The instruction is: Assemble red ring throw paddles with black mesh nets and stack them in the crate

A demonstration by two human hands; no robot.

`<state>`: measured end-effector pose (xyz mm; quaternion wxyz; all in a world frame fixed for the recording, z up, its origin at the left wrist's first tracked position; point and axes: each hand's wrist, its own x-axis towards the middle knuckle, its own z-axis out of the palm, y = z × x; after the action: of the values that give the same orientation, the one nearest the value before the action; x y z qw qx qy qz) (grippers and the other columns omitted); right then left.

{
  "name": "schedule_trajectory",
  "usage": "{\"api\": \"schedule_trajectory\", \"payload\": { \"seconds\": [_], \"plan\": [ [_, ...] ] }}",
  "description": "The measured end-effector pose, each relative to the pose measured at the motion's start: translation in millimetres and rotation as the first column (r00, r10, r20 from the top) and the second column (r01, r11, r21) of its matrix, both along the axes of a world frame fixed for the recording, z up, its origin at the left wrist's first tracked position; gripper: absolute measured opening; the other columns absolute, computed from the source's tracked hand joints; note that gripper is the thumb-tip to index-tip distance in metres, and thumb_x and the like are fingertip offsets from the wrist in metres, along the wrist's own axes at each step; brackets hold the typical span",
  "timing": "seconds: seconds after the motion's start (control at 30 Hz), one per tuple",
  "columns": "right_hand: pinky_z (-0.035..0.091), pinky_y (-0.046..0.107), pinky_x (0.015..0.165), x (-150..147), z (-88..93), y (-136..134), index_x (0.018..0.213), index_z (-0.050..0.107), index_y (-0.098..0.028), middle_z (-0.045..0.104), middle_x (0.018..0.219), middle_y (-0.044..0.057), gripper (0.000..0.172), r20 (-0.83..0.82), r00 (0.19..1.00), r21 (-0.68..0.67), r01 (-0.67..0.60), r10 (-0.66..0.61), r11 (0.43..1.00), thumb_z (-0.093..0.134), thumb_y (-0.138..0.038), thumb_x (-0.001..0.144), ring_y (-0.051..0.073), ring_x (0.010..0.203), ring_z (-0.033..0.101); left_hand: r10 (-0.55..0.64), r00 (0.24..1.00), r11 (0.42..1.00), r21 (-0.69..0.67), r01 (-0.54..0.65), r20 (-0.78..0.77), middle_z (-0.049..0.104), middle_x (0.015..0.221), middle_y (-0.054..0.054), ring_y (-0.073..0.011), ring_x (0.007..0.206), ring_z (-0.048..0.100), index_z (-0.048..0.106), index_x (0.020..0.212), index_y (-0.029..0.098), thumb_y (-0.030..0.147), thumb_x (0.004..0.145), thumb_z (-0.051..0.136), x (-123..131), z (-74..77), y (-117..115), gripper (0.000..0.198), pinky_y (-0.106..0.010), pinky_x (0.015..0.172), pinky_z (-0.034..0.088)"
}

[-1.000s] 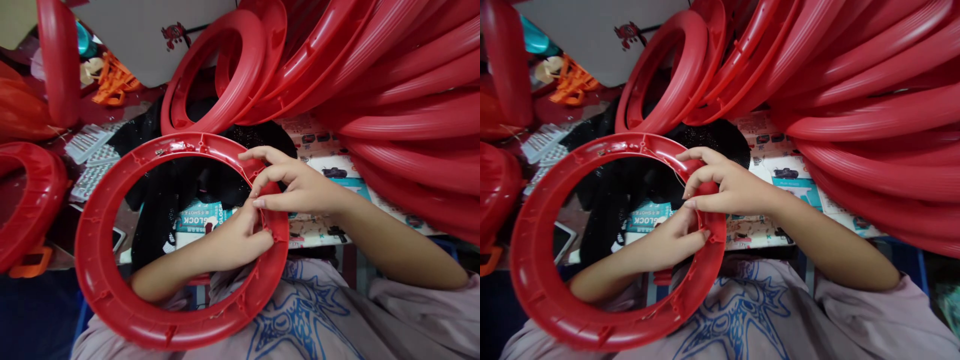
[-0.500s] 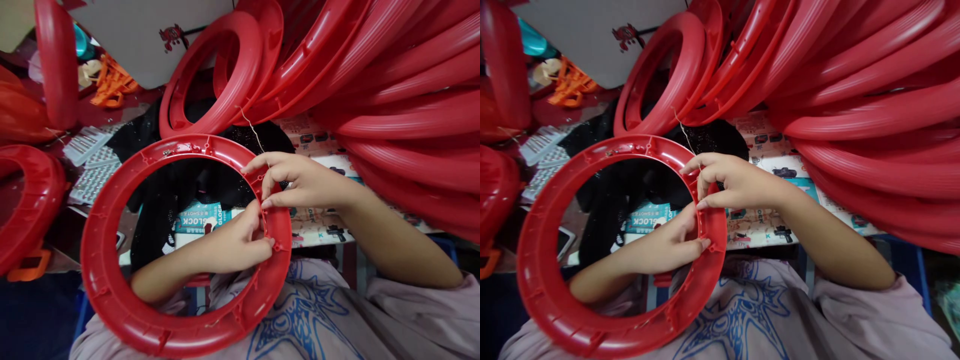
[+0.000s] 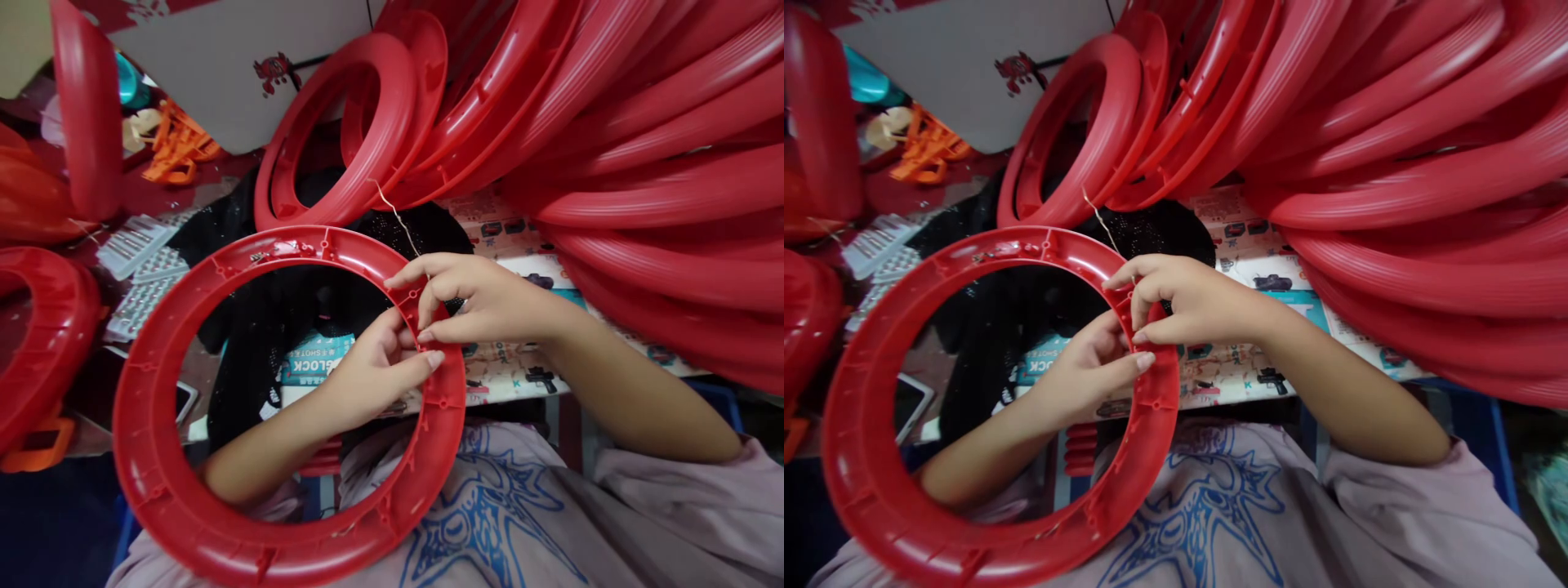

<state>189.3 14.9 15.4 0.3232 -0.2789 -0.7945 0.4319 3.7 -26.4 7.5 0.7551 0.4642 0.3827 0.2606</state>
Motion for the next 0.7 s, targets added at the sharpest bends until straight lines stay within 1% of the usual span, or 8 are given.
{"api": "schedule_trajectory", "payload": {
  "seconds": [0.1,0.2,0.27,0.4,0.47,0.53,0.6,0.7],
  "plan": [
    [0.051,0.036,0.091,-1.9,-0.8,-0.8,0.072,0.07,-0.017,0.065,0.115,0.006,0.006,-0.061,0.998,-0.035,0.021,-0.023,0.999,0.073,-0.012,0.071,0.019,0.105,0.064,0.012,0.999,1.0,0.016,-0.011,-0.033,0.062,0.088,0.002,-0.0111,0.076,0.064,0.045,0.105,0.019,0.015,0.073,0.068,0.9,-0.9,-1.0,0.039,-0.019,0.064,0.05],
    [0.047,0.038,0.097,-1.0,-1.2,0.5,0.074,0.072,-0.017,0.062,0.119,0.007,0.004,-0.081,0.996,-0.072,0.02,-0.026,0.997,0.075,-0.018,0.073,0.019,0.108,0.062,0.003,0.997,0.998,0.058,0.001,-0.077,0.056,0.086,0.004,-0.0086,0.072,0.058,0.044,0.103,0.019,0.008,0.069,0.063,0.6,0.6,-2.4,0.041,-0.018,0.062,0.048],
    [0.043,0.041,0.103,-0.1,-1.4,1.8,0.076,0.073,-0.018,0.059,0.125,0.007,0.003,-0.083,0.996,-0.07,0.018,-0.023,0.997,0.075,-0.02,0.075,0.021,0.115,0.058,-0.041,0.992,0.996,0.073,0.05,-0.116,0.054,0.088,0.004,-0.0083,0.072,0.055,0.044,0.107,0.02,0.009,0.069,0.059,-0.4,2.2,-3.2,0.042,-0.018,0.062,0.048],
    [0.038,0.042,0.108,-1.7,-0.8,1.5,0.077,0.072,-0.018,0.054,0.132,0.007,0.001,-0.072,0.997,-0.082,0.001,-0.007,0.997,0.072,-0.018,0.076,0.021,0.125,0.052,-0.113,0.966,0.974,0.167,0.154,-0.234,0.055,0.102,-0.001,-0.013,0.084,0.055,0.045,0.115,0.019,0.01,0.07,0.057,-4.5,3.1,-5.0,0.047,-0.024,0.072,0.049],
    [0.038,0.042,0.109,-3.4,-0.5,-0.6,0.076,0.071,-0.018,0.052,0.134,0.008,0.003,-0.078,0.997,-0.112,-0.003,-0.006,0.994,0.07,-0.014,0.075,0.022,0.127,0.05,-0.167,0.935,0.948,0.209,0.239,-0.313,0.055,0.103,-0.002,-0.0149,0.087,0.055,0.045,0.119,0.019,0.01,0.071,0.056,-6.6,2.1,-6.0,0.05,-0.025,0.073,0.049],
    [0.037,0.043,0.109,-4.3,-1.6,-2.4,0.075,0.07,-0.017,0.052,0.135,0.007,0.007,-0.093,0.996,-0.129,-0.004,-0.008,0.992,0.07,-0.011,0.073,0.022,0.129,0.048,-0.225,0.913,0.928,0.21,0.307,-0.342,0.054,0.098,-0.001,-0.015,0.084,0.054,0.044,0.119,0.019,0.011,0.073,0.056,-8.0,0.6,-6.1,0.048,-0.025,0.069,0.049],
    [0.037,0.044,0.11,-4.5,-4.7,-1.7,0.073,0.069,-0.018,0.052,0.136,0.007,0.009,-0.112,0.994,-0.103,-0.004,-0.007,0.995,0.069,-0.009,0.072,0.023,0.131,0.047,-0.258,0.912,0.922,0.202,0.331,-0.319,0.052,0.094,0.0,-0.0141,0.08,0.053,0.044,0.116,0.019,0.012,0.075,0.056,-9.1,-0.7,-4.8,0.044,-0.024,0.066,0.049],
    [0.038,0.041,0.11,-6.6,-8.1,4.3,0.074,0.069,-0.016,0.051,0.138,0.01,0.005,-0.121,0.993,0.004,0.012,-0.012,1.0,0.069,-0.012,0.074,0.023,0.132,0.046,-0.285,0.919,0.923,0.182,0.34,-0.274,0.053,0.092,0.0,-0.0134,0.079,0.055,0.043,0.118,0.019,0.013,0.078,0.057,-14.6,-0.5,-4.7,0.043,-0.022,0.064,0.049]
  ]
}}
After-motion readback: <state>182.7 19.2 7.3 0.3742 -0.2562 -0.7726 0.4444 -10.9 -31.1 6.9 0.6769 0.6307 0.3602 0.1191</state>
